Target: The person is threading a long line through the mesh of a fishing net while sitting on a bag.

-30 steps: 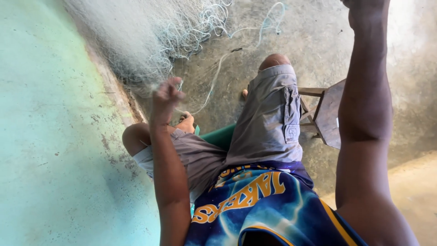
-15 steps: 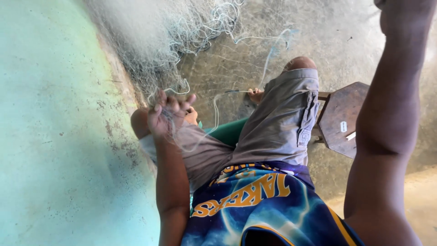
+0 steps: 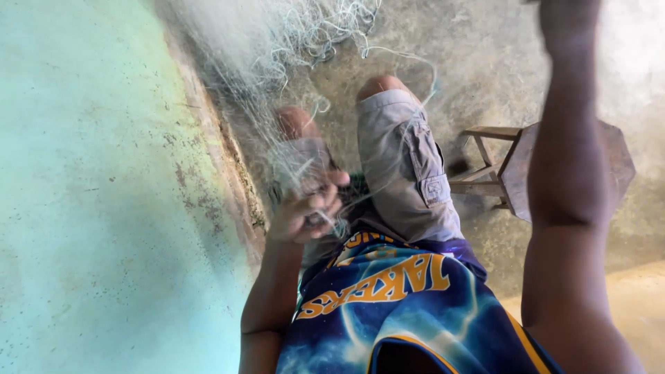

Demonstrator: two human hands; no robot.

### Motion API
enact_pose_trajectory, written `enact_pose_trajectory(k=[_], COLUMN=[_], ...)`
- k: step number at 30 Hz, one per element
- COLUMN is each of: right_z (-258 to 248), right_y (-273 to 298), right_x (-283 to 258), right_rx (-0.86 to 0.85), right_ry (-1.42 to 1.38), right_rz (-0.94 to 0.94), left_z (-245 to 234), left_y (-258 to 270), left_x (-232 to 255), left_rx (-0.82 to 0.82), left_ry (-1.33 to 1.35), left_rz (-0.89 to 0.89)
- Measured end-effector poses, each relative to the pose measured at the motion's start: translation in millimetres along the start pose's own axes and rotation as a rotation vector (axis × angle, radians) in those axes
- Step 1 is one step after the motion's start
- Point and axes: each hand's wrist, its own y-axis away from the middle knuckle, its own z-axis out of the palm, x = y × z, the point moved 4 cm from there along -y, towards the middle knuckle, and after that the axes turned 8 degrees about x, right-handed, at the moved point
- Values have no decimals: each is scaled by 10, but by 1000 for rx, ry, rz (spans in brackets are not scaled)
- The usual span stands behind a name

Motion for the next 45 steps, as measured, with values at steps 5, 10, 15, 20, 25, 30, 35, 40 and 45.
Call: enact_pose_trajectory(k=[5, 10, 15, 20, 25, 30, 35, 40, 45], right_z=[409, 730, 1026, 1323, 1003, 806, 702, 842, 1467], right_y=[993, 2523, 2494, 2540, 2653, 2831, 2846, 2821, 2466], right_x=[-447, -1118, -1331, -994, -1038, -1082, -1116, -933, -738], right_rx=[-57, -169, -269, -80, -8, -5, 17, 59, 167], right_ry=[-16, -654, -1109, -1507, -1329, -1246, -1217, -1186, -1441], right_rz=[-7, 1070, 1413, 1427, 1354, 1383, 1389, 1501, 1561], left_z=[1, -347, -431, -775, -935, -918, -897, -960, -887], left_y=[162, 389, 474, 544, 593, 444, 417, 445, 756], left_x=[-240, -468, -576, -289, -91, -160, -204, -275, -8], left_rx=[113, -148, -192, -94, 509, 729, 692, 365, 252], left_ry=[57, 302, 353, 312, -47, -110, -239, 193, 260], left_rz=[82, 186, 229, 252, 367, 498, 585, 550, 749])
